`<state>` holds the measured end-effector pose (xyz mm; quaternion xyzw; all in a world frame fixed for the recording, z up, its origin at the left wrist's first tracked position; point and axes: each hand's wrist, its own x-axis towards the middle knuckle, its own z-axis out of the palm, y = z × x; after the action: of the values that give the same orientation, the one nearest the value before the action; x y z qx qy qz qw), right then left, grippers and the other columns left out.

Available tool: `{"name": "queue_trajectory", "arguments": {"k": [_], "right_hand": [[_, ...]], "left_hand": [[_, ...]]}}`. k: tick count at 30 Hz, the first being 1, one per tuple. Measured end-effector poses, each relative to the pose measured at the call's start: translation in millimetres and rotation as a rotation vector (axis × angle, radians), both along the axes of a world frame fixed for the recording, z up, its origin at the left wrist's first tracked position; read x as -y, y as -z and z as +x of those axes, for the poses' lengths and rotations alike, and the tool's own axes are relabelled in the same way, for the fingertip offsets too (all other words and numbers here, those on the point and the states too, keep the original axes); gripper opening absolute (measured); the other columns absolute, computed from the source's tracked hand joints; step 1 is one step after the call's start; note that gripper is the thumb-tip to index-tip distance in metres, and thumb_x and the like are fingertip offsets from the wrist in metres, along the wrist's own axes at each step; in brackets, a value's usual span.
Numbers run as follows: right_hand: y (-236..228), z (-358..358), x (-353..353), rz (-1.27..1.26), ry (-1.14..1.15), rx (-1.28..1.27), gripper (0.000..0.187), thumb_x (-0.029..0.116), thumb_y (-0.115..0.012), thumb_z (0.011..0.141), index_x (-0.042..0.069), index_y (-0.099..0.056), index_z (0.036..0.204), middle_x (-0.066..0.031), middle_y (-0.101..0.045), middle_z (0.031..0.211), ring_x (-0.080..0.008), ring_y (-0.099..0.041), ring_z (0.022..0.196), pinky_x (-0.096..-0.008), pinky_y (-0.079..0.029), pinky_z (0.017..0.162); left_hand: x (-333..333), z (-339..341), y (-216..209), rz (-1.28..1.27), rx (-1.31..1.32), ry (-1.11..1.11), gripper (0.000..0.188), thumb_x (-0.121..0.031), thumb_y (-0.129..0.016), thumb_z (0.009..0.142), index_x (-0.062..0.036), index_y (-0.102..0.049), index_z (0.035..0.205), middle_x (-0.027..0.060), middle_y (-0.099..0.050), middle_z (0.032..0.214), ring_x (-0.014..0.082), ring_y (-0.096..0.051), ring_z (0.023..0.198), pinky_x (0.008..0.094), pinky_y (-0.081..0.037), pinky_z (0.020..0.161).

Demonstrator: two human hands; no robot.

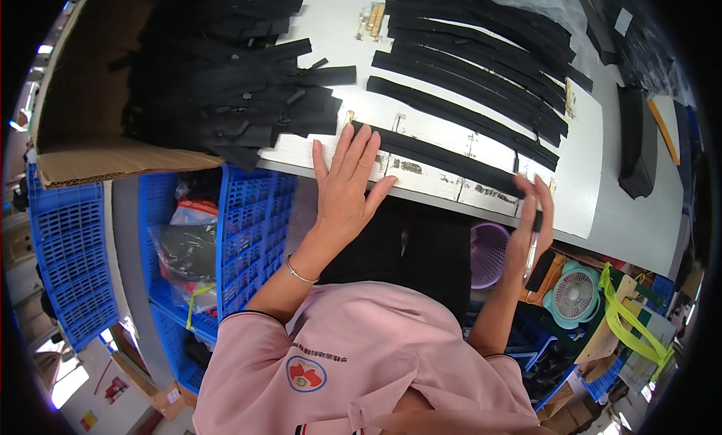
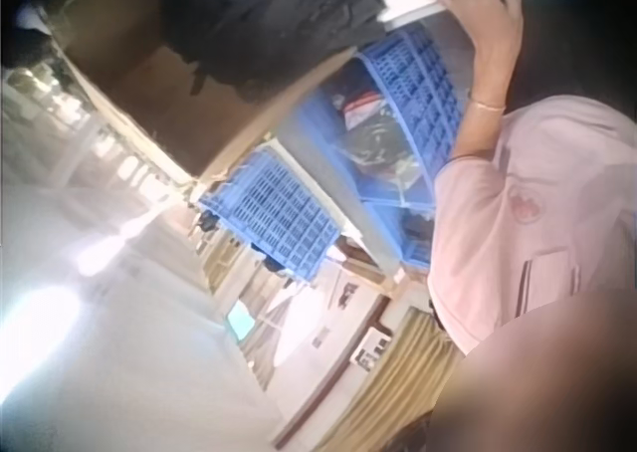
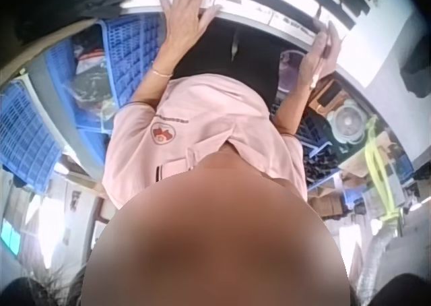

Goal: The person is inspecting and sorting black zipper components on a white workbench, using a pen to mark or point at specific parts of the zippers.

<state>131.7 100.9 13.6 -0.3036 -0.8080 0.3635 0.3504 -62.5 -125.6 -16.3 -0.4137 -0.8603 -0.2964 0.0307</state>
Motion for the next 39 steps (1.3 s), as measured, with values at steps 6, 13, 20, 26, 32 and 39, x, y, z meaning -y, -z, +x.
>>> {"name": "queue_trajectory", "arguments": {"k": [6, 13, 20, 26, 32, 39], "right_hand": [[-15.5, -100.4, 49.8, -0.557, -0.299, -0.108, 0.019, 0.011, -0.064, 0.102, -0.003, -0.075, 0.109, -0.0074, -0.072, 0.098, -0.0074, -0.059, 0.076, -0.0204, -0.048, 0.067], [13.0, -141.4, 65.7, -0.436, -0.301, -0.041, 0.015, 0.011, -0.069, 0.1, -0.003, -0.073, 0.103, -0.0038, -0.073, 0.084, -0.0061, -0.063, 0.07, -0.0204, -0.048, 0.062], [15.5, -142.0, 67.8, -0.308, -0.321, 0.048, 0.019, 0.014, -0.071, 0.1, -0.004, -0.072, 0.103, -0.0068, -0.074, 0.083, -0.0077, -0.068, 0.07, -0.0219, -0.051, 0.061], [10.5, -144.2, 71.9, -0.282, -0.323, 0.078, 0.018, 0.013, -0.07, 0.1, -0.005, -0.072, 0.102, -0.0078, -0.075, 0.089, -0.0097, -0.07, 0.07, -0.0233, -0.053, 0.062], [19.6, -137.5, 61.7, -0.379, -0.386, 0.032, 0.016, 0.013, -0.072, 0.097, -0.003, -0.074, 0.1, -0.0034, -0.073, 0.074, -0.0102, -0.068, 0.063, -0.0234, -0.051, 0.058], [22.2, -138.9, 62.9, -0.243, -0.413, 0.022, 0.017, 0.011, -0.075, 0.093, -0.004, -0.074, 0.086, -0.0041, -0.074, 0.074, -0.0093, -0.065, 0.058, -0.0253, -0.047, 0.052]], "left_hand": [[4.7, -1.8, 2.2, 0.008, -0.031, -0.028, 0.07, -0.032, -0.077, 0.09, -0.0036, -0.053, 0.148, 0.0115, -0.051, 0.154, 0.0296, -0.041, 0.148, 0.0609, -0.012, 0.122], [1.9, -0.7, 9.1, 0.073, -0.03, -0.029, 0.07, -0.033, -0.078, 0.088, -0.0039, -0.055, 0.147, 0.0106, -0.053, 0.153, 0.0285, -0.043, 0.147, 0.0608, -0.014, 0.122], [3.6, -0.4, 8.1, 0.082, -0.03, -0.033, 0.069, -0.032, -0.078, 0.088, -0.0023, -0.055, 0.145, 0.0109, -0.053, 0.153, 0.0285, -0.043, 0.147, 0.0607, -0.014, 0.122], [3.7, -0.2, 10.5, 0.079, -0.042, -0.035, 0.068, -0.033, -0.078, 0.087, -0.0022, -0.056, 0.145, 0.0114, -0.054, 0.152, 0.0283, -0.044, 0.146, 0.06, -0.014, 0.122], [2.2, -1.5, 9.7, 0.083, -0.059, -0.031, 0.068, -0.033, -0.079, 0.087, -0.0027, -0.057, 0.144, 0.0115, -0.055, 0.15, 0.0283, -0.046, 0.145, 0.0595, -0.016, 0.121], [0.6, -1.9, 7.7, 0.062, -0.065, -0.032, 0.067, -0.032, -0.079, 0.086, -0.0036, -0.059, 0.143, 0.0108, -0.056, 0.148, 0.0285, -0.046, 0.144, 0.0589, -0.017, 0.121]]}}
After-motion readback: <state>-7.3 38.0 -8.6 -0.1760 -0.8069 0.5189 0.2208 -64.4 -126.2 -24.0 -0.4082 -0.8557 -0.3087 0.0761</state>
